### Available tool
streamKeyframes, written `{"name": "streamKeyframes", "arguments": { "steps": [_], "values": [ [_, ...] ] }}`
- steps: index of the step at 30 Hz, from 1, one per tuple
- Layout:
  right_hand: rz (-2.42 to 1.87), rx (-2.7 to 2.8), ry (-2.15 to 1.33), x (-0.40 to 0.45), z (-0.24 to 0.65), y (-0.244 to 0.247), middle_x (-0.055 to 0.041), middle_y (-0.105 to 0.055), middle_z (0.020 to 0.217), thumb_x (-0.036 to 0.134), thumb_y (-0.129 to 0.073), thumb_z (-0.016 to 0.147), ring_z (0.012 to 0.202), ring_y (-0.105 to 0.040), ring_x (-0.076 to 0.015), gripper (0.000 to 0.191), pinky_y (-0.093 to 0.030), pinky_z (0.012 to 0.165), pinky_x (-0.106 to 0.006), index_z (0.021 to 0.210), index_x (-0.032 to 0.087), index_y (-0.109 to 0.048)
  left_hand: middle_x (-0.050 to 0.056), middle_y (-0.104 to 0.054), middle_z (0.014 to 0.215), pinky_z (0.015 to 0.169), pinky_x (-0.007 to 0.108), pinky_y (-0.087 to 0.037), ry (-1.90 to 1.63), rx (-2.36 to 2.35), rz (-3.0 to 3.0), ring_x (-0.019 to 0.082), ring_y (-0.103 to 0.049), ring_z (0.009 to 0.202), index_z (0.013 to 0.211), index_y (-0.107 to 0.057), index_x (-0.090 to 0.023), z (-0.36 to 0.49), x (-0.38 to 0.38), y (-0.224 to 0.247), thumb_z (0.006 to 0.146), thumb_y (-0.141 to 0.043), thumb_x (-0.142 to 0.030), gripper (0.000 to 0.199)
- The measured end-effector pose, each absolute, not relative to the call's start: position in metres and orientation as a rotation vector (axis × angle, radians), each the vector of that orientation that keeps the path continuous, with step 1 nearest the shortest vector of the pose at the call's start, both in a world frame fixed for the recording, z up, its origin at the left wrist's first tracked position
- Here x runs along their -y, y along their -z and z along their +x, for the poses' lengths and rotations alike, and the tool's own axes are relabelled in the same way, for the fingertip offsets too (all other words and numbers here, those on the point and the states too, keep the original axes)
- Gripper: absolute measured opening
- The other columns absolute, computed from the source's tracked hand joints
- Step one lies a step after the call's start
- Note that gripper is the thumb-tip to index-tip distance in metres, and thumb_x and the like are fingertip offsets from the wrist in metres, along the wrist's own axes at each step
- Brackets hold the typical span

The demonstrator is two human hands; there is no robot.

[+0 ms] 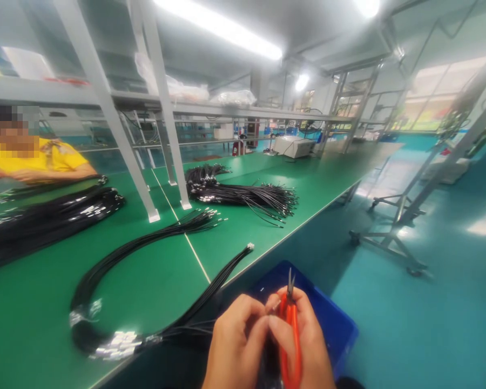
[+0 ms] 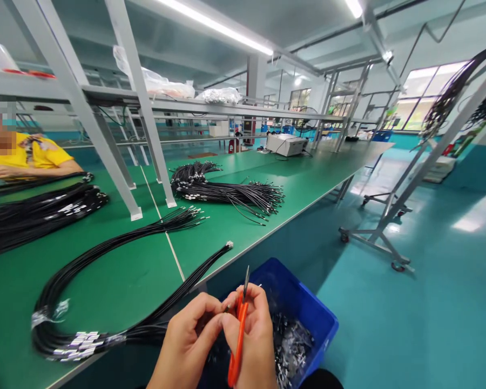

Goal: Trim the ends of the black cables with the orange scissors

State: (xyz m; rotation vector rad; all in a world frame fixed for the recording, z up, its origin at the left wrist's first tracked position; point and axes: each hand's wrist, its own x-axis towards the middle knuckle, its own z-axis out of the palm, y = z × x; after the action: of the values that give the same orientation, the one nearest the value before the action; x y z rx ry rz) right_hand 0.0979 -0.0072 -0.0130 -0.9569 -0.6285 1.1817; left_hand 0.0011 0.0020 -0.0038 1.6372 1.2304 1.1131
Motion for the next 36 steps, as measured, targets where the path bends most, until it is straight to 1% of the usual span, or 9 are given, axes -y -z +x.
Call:
{"name": "streamKeyframes", "arguments": {
  "steps": [2, 4, 10, 16, 22, 26, 29, 33, 36],
  "values": [
    [-0.954, 0.562, -1.196, 0.01, 0.1, 0.008, -0.0013, -0.068, 0.083, 0.037, -0.077, 0.062, 0.084, -0.064, -0.022, 0.041, -0.051, 0.079, -0.034, 0.097, 0.026, -0.057, 0.0, -0.059, 0.065, 0.057, 0.021, -0.042, -1.121, -1.227, 1.586, 0.015, -0.055, 0.061, 0.067, -0.057, -0.018, 0.0, -0.004, 0.003, 0.084, -0.054, -0.028, 0.019],
    [-0.966, 0.549, -1.208, 0.012, 0.105, 0.003, -0.0009, -0.068, 0.081, 0.037, -0.079, 0.061, 0.085, -0.063, -0.0215, 0.041, -0.049, 0.081, -0.035, 0.094, 0.026, -0.058, -0.001, -0.058, 0.064, 0.058, 0.021, -0.04, -1.123, -1.22, 1.531, 0.015, -0.054, 0.061, 0.068, -0.057, -0.018, -0.002, -0.005, 0.001, 0.083, -0.055, -0.028, 0.018],
    [-0.997, 0.733, -1.348, 0.008, 0.131, -0.003, -0.0009, -0.066, 0.072, 0.035, -0.081, 0.062, 0.064, -0.057, -0.0147, 0.033, -0.043, 0.056, -0.025, 0.083, 0.022, -0.06, -0.002, -0.055, 0.063, 0.056, 0.02, -0.037, -1.14, -1.136, 1.34, 0.012, -0.048, 0.059, 0.068, -0.058, -0.017, -0.01, -0.011, -0.005, 0.079, -0.06, -0.031, 0.018],
    [-0.981, 0.746, -1.429, 0.01, 0.134, -0.015, 0.0, -0.067, 0.071, 0.033, -0.083, 0.059, 0.058, -0.053, -0.0108, 0.033, -0.04, 0.054, -0.021, 0.082, 0.022, -0.062, 0.0, -0.059, 0.058, 0.052, 0.02, -0.032, -1.121, -0.986, 1.141, 0.011, -0.043, 0.054, 0.067, -0.061, -0.016, -0.015, -0.015, -0.008, 0.075, -0.065, -0.037, 0.023],
    [-0.947, 0.608, -1.8, 0.017, 0.138, -0.021, -0.0022, -0.066, 0.07, 0.034, -0.084, 0.055, 0.044, -0.042, -0.0052, 0.037, -0.036, 0.047, -0.02, 0.083, 0.018, -0.066, -0.002, -0.057, 0.057, 0.05, 0.02, -0.03, -1.108, -0.907, 1.041, 0.009, -0.039, 0.052, 0.065, -0.06, -0.016, -0.018, -0.015, -0.01, 0.075, -0.068, -0.036, 0.023],
    [-1.044, 0.704, -1.499, 0.008, 0.135, -0.017, -0.0015, -0.068, 0.069, 0.033, -0.085, 0.055, 0.047, -0.048, -0.0082, 0.037, -0.038, 0.045, -0.02, 0.082, 0.02, -0.063, -0.001, -0.058, 0.057, 0.052, 0.02, -0.032, -1.1, -0.881, 1.04, 0.01, -0.041, 0.053, 0.066, -0.061, -0.016, -0.017, -0.014, -0.011, 0.074, -0.068, -0.036, 0.024],
    [-1.092, 0.766, -1.3, 0.001, 0.127, -0.02, -0.0008, -0.068, 0.07, 0.034, -0.085, 0.055, 0.057, -0.058, -0.0139, 0.04, -0.045, 0.051, -0.023, 0.083, 0.021, -0.059, -0.001, -0.058, 0.059, 0.058, 0.021, -0.036, -1.077, -0.873, 1.122, 0.011, -0.046, 0.058, 0.066, -0.059, -0.016, -0.015, -0.013, -0.011, 0.075, -0.067, -0.037, 0.025],
    [-1.138, 0.78, -1.2, -0.002, 0.117, -0.023, 0.0045, -0.062, 0.063, 0.03, -0.077, 0.065, 0.052, -0.057, -0.0131, 0.031, -0.043, 0.047, -0.023, 0.085, 0.024, -0.055, -0.002, -0.055, 0.061, 0.06, 0.022, -0.037, -1.057, -0.946, 1.268, 0.013, -0.047, 0.061, 0.065, -0.057, -0.017, -0.009, -0.009, -0.01, 0.079, -0.061, -0.035, 0.023],
    [-1.257, 0.977, -0.888, 0.0, 0.113, -0.016, 0.0046, -0.06, 0.062, 0.026, -0.072, 0.067, 0.053, -0.057, -0.015, 0.024, -0.044, 0.05, -0.026, 0.083, 0.026, -0.054, -0.002, -0.054, 0.062, 0.06, 0.023, -0.036, -1.057, -1.085, 1.377, 0.014, -0.047, 0.062, 0.065, -0.057, -0.017, -0.005, -0.006, -0.011, 0.08, -0.057, -0.028, 0.019]
  ]
}}
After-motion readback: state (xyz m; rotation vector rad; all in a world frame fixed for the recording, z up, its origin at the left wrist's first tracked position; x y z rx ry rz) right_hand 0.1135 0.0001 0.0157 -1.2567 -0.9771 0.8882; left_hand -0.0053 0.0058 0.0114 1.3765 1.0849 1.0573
